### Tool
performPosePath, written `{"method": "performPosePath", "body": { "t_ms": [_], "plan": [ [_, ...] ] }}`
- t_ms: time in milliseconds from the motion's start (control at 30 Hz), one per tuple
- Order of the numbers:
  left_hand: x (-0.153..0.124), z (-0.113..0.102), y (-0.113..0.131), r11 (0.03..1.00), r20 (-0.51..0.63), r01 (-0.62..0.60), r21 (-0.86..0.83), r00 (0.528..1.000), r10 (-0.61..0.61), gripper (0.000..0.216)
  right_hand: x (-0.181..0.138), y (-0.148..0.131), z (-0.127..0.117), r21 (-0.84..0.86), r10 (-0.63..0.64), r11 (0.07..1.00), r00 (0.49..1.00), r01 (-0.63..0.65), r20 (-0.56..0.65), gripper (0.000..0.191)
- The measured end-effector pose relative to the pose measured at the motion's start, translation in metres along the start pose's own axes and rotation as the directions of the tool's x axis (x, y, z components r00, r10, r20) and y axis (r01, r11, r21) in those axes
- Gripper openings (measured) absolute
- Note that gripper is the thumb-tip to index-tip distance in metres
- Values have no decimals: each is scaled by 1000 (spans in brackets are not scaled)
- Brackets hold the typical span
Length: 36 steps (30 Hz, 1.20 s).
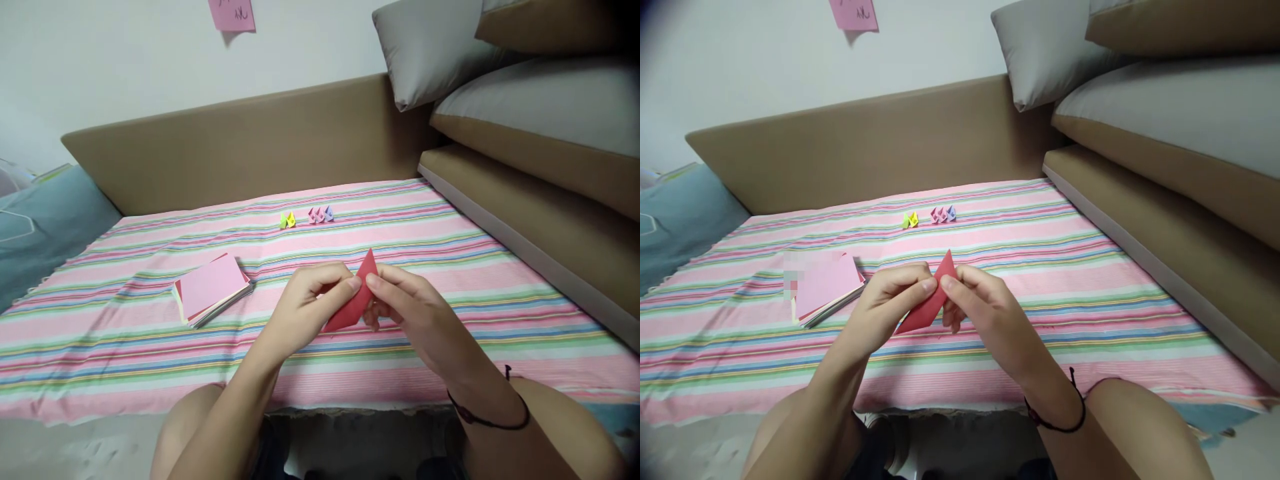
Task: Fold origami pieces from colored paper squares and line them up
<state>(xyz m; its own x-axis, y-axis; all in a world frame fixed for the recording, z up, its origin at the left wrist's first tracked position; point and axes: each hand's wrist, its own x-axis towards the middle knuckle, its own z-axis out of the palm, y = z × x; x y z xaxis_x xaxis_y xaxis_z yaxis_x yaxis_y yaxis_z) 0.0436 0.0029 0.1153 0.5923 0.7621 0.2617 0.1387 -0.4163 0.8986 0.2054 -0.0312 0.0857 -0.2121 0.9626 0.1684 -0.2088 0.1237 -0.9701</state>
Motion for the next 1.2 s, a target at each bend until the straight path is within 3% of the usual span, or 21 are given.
{"method": "performPosePath", "body": {
  "t_ms": [133,267,433,600,800,1000,1200],
  "plan": [
    [0,5,-1,997,-5,23,-76,1000,-24,36,-1,1,8,-130,-31,991,999,27,-27,42],
    [-1,7,-3,962,39,74,-264,997,-67,34,-4,1,12,-103,-120,988,991,113,-60,42],
    [-1,3,-4,977,64,85,-196,995,-74,37,-3,4,11,-51,-86,995,995,84,-56,39],
    [0,3,0,998,-37,-14,-54,999,12,39,-1,7,6,-15,-15,1000,999,16,44,36],
    [0,7,-2,988,-34,13,-155,999,-18,38,-2,8,5,-12,-68,998,998,68,-7,38],
    [1,7,-5,996,-119,47,-74,991,-55,39,1,11,9,0,-1,1000,989,1,149,36],
    [1,8,-5,998,-138,22,-62,990,-30,39,2,14,17,72,3,997,997,-9,76,27]
  ]
}}
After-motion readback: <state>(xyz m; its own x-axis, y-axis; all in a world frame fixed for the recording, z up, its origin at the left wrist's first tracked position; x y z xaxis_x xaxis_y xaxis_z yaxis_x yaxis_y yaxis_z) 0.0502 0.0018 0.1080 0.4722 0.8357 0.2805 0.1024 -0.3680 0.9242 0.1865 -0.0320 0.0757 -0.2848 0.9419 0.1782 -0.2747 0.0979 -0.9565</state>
